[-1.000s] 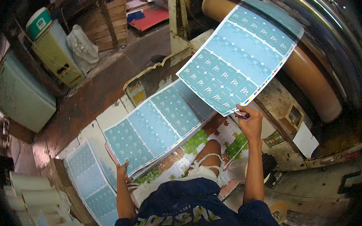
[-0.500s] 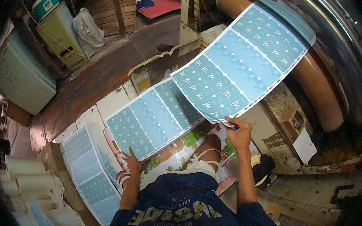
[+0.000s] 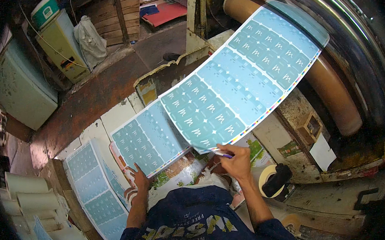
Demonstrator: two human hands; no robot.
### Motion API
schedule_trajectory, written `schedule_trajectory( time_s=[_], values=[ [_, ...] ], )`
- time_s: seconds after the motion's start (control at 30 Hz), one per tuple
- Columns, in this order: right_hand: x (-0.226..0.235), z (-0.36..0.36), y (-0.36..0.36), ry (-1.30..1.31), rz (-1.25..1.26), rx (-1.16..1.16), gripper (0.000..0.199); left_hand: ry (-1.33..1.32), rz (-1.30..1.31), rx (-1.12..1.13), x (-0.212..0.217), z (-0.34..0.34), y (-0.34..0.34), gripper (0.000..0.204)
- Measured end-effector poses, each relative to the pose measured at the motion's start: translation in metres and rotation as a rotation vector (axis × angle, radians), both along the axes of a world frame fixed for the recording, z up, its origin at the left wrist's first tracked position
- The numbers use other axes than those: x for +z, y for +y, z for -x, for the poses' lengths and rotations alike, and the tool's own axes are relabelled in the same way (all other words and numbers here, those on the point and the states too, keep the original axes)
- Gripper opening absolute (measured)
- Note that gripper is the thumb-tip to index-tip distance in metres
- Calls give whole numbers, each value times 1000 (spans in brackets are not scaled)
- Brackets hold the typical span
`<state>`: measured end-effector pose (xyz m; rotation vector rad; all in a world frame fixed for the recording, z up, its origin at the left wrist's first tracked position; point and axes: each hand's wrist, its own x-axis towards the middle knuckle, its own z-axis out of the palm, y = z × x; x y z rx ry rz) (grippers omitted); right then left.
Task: The person uses scissors to cut printed sheets emerging from a rolling machine and stacks the finished sheets on the floor.
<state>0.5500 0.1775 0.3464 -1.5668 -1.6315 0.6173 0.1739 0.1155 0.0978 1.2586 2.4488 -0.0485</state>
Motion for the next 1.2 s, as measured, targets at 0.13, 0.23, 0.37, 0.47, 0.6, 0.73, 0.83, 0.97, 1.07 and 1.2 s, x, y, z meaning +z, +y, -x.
schedule_trajectory(
  time_s=[0.13, 0.23, 0.37, 0.47, 0.6, 0.73, 0.83, 0.97, 1.07, 1.2],
  values=[
    [-13, -1, -4, 87, 18, 62, 30, -146, -24, 107, 5, -1, 27, 119],
    [-13, -5, 0, -19, -23, 188, 34, -135, -34, 80, 2, -11, 35, 123],
    [-20, 9, 6, -21, -86, 362, 29, 28, -317, -95, -31, -14, 35, 119],
    [-19, -4, 6, -53, -83, 365, 37, -1395, -263, 62, 29, -87, 87, 89],
    [-17, -1, 10, -46, -124, 409, 36, -2480, -210, 297, 145, -149, 97, 77],
    [-9, -7, 18, -128, 110, 554, 33, -1766, -191, 240, 152, -159, 100, 56],
    [27, -29, 29, 13, 465, 641, 40, -1729, -190, 354, 130, -137, 78, 59],
    [40, -83, 50, 254, 493, 269, 34, -1740, -291, 375, 119, -93, 51, 61],
    [59, -131, 72, 313, 161, -80, 21, -1697, -351, 359, 107, -57, 29, 56],
    [49, -208, 118, 534, -322, -482, 30, -1629, -432, 391, 91, -18, 5, 53]
  ],
)
